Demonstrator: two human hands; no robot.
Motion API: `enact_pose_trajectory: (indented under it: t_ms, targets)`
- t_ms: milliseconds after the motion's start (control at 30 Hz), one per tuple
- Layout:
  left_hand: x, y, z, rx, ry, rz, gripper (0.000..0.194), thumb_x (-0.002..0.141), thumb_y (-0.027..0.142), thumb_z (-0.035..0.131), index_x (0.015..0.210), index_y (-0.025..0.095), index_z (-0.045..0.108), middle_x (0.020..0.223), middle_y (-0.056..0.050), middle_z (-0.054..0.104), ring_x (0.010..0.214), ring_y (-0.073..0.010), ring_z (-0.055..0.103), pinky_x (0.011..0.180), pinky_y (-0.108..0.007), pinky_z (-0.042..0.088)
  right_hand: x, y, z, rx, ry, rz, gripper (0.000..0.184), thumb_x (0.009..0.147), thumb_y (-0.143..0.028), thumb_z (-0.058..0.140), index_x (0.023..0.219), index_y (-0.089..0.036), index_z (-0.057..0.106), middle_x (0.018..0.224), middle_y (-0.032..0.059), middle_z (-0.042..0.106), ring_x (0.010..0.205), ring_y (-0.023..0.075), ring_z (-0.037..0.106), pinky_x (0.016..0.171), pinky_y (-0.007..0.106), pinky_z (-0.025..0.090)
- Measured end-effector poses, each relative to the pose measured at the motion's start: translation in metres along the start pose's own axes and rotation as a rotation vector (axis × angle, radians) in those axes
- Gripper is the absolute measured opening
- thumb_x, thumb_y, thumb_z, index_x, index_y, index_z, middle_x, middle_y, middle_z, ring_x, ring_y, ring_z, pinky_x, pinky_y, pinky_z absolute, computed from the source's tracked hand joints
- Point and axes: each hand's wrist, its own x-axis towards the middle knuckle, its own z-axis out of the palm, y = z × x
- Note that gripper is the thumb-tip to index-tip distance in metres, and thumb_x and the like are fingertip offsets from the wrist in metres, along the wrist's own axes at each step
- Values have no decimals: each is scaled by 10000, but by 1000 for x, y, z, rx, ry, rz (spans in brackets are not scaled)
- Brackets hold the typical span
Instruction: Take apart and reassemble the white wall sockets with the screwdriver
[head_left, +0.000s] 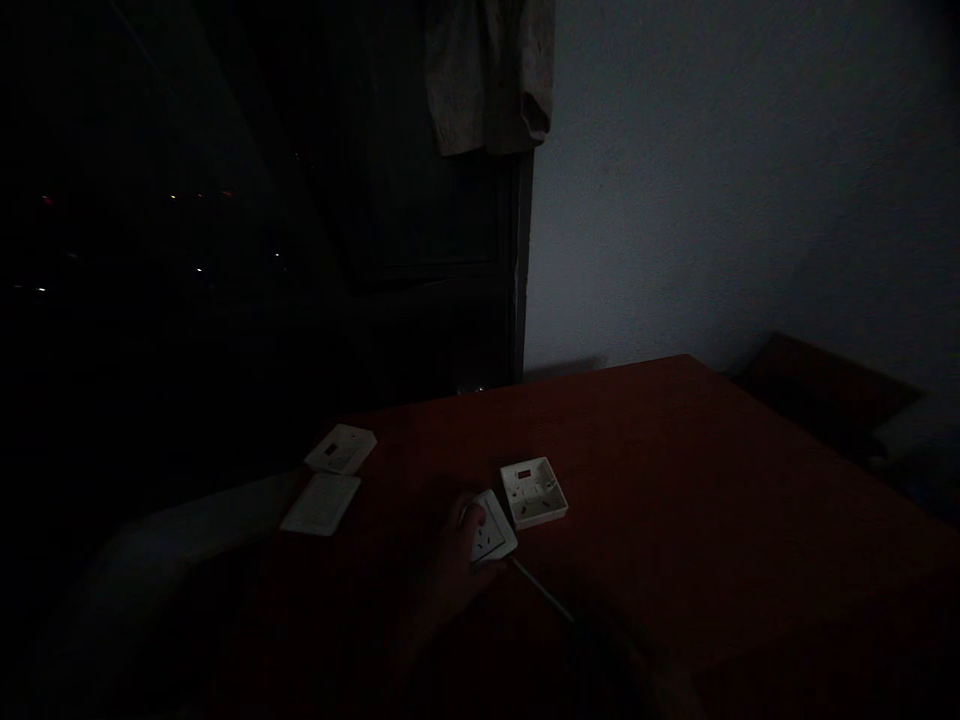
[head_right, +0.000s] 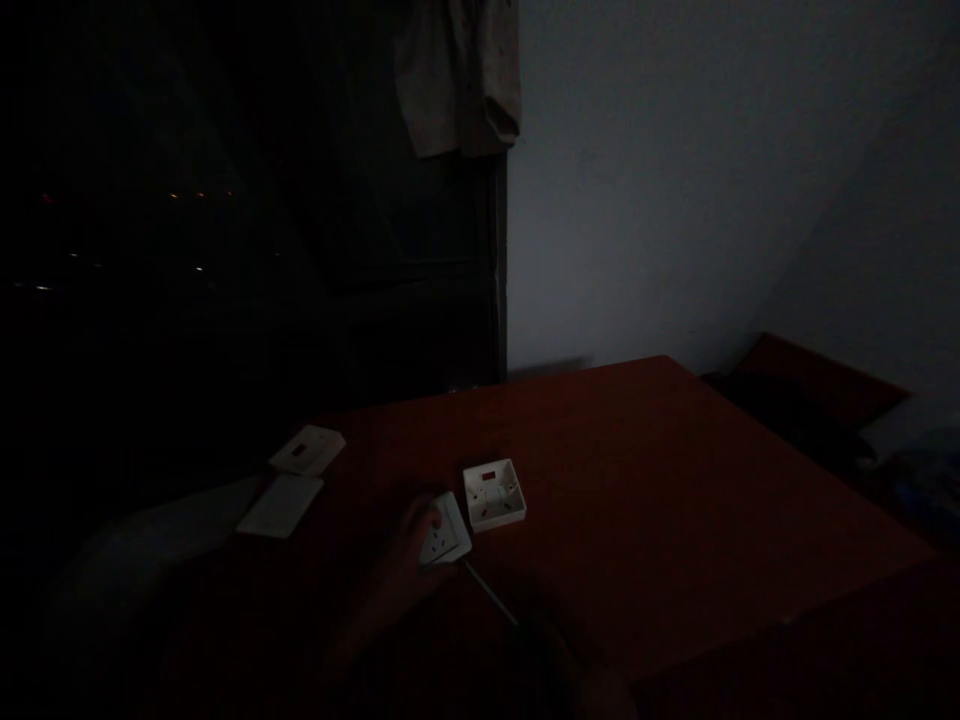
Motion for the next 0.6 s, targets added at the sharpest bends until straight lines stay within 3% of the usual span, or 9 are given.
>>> enact_pose_trajectory:
  t_ms: [267,467,600]
  targets:
    - [2,-1,0,-2,31,0,423,682,311,711,1065,242,547,1417,-77,393,1239,-302,458,1007,-414,411,1,-2,6,-103,-11,26,502,837,-298,563,1335,-346,516,1392,19,510,1211,276,547,977,367,497]
    - [6,0,2,-6,54,-17,417,683,301,711,1059,243,540,1358,-68,430,1174,-285,514,962,-385,445,2,3,13,-144,-17,-34,508,846,-305,558,1351,-310,504,1351,46,544,1184,285,567,955,373,513]
    - [5,5,2,-28,20,-2,339,678,300,720,967,229,558,1376,-65,415,1135,-259,548,914,-333,473,4,2,21,-147,15,-64,540,836,-244,547,1362,-344,476,1384,12,509,1207,275,549,956,369,513]
